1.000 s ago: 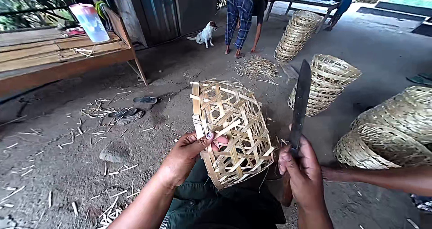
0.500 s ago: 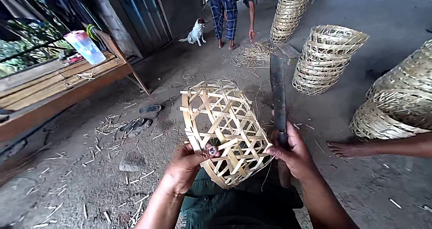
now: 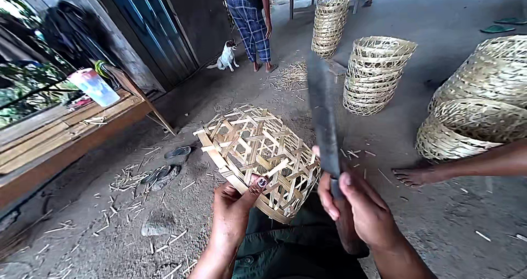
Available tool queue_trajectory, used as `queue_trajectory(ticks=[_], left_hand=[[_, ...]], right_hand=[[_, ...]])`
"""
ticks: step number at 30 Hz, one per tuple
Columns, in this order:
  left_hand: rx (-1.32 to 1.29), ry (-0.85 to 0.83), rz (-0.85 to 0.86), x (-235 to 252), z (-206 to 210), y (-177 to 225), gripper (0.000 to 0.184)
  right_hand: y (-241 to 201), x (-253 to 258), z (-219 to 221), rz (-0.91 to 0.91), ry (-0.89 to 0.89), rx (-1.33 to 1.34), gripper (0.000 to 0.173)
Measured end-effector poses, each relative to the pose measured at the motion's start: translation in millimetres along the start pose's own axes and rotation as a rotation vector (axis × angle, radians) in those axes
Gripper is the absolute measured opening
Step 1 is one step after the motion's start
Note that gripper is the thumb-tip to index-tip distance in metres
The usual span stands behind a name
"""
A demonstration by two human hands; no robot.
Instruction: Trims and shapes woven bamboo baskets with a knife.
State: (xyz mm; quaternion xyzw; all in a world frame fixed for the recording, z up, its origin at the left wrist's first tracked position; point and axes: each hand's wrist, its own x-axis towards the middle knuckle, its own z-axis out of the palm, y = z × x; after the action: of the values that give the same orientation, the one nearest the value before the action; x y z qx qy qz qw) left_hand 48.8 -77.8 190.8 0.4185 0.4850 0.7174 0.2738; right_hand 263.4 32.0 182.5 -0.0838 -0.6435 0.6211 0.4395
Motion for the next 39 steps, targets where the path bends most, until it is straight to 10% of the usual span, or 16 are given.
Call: queue_trajectory(ticks=[5, 17, 39], left_hand=[[0.051, -0.043, 0.034, -7.6, 10.1, -8.5, 0.005], [0.118, -0.060, 0.101, -10.1, 3.7, -11.8, 0.007], [0.086, -0.030, 0.029, -15.5, -2.6, -10.4, 0.011]], right_hand=[[4.4, 2.0, 9.9, 0.217, -0.261, 0.166, 0.043], [8.6, -2.4, 25.2, 0.095, -0.168, -0.178, 0.043], [17.8, 6.4, 41.7, -0.306, -0.020, -1.331, 0.045]])
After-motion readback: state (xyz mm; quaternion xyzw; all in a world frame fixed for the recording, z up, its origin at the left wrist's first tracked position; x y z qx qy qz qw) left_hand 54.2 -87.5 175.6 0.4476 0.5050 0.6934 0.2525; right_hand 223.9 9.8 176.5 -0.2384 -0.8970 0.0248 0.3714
